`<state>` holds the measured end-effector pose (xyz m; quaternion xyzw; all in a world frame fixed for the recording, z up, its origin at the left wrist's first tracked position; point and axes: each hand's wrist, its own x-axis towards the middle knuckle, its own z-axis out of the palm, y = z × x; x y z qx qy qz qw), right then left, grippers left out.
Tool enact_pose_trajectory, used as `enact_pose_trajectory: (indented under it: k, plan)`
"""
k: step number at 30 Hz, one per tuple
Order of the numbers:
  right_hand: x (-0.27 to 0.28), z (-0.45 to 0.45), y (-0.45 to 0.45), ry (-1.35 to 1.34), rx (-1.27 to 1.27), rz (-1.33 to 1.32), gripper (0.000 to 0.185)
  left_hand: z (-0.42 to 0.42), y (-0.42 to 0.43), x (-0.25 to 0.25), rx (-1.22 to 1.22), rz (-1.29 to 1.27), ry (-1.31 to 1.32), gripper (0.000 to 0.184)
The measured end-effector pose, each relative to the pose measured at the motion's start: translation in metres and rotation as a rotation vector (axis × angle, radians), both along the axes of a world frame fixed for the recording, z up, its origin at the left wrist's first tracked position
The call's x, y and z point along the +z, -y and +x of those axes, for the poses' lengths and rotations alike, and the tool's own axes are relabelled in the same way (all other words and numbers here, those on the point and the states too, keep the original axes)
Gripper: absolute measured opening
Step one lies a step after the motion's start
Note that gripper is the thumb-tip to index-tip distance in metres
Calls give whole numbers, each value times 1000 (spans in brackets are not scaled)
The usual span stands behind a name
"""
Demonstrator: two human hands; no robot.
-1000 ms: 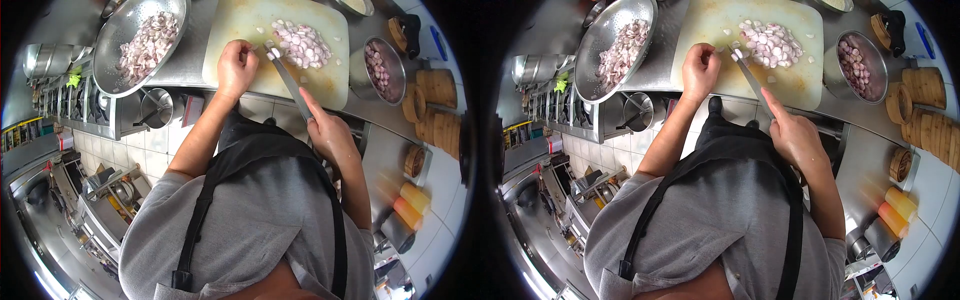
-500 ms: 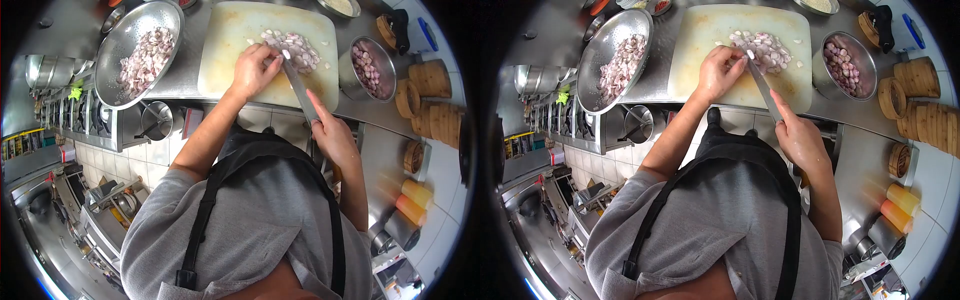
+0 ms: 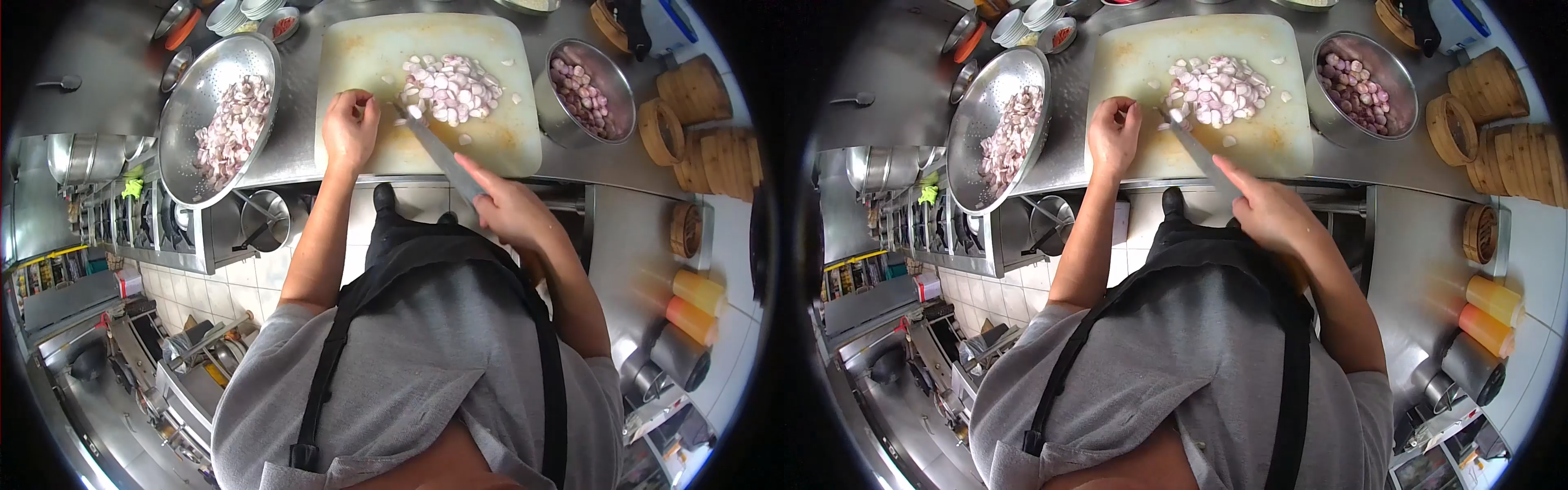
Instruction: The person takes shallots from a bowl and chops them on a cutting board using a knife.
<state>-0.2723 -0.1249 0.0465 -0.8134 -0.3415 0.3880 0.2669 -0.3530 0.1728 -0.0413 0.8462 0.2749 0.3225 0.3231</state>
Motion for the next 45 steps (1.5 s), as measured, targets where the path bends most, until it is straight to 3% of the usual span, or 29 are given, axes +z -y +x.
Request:
enact_pose_trajectory:
  k: [6,8,9,12,14,15,17,19,20,23,30,32,35,40,42,45]
  plan:
    - [27,24,-2,-70,-212,-91,69,-10,2,1,-23,-46,-75,17]
    - [35,24,2,-54,-251,-45,69,-9,8,12,-283,111,-182,17]
    - [33,24,5,-52,-249,-46,69,-6,11,17,-325,143,-270,18]
    - [30,21,13,6,-258,8,68,16,12,8,-375,191,-213,16]
    - [35,15,16,190,-222,-48,69,31,11,7,-383,298,-210,16]
    - [31,12,19,194,-232,-48,69,40,11,7,-324,299,-102,21]
    - [15,4,26,618,-116,-42,69,52,18,17,-281,300,11,26]
    - [10,-4,31,705,-137,-50,68,58,28,31,-238,243,181,46]
    - [8,-8,32,792,-145,-53,66,61,35,37,-244,243,179,46]
    - [-3,-14,40,871,-187,16,63,74,53,38,-296,305,70,75]
    - [-1,-29,66,880,-295,43,63,104,30,14,-210,395,15,64]
    - [1,-35,76,799,-353,76,61,113,26,27,-203,439,21,61]
    - [0,-44,91,716,-405,101,60,135,36,56,-318,440,223,49]
    - [-3,-62,108,582,-454,31,61,175,94,108,-619,382,266,31]
    - [-1,-68,112,553,-469,18,61,198,114,117,-838,452,110,30]
    - [-2,-77,119,517,-519,47,60,240,139,113,-798,665,-23,23]
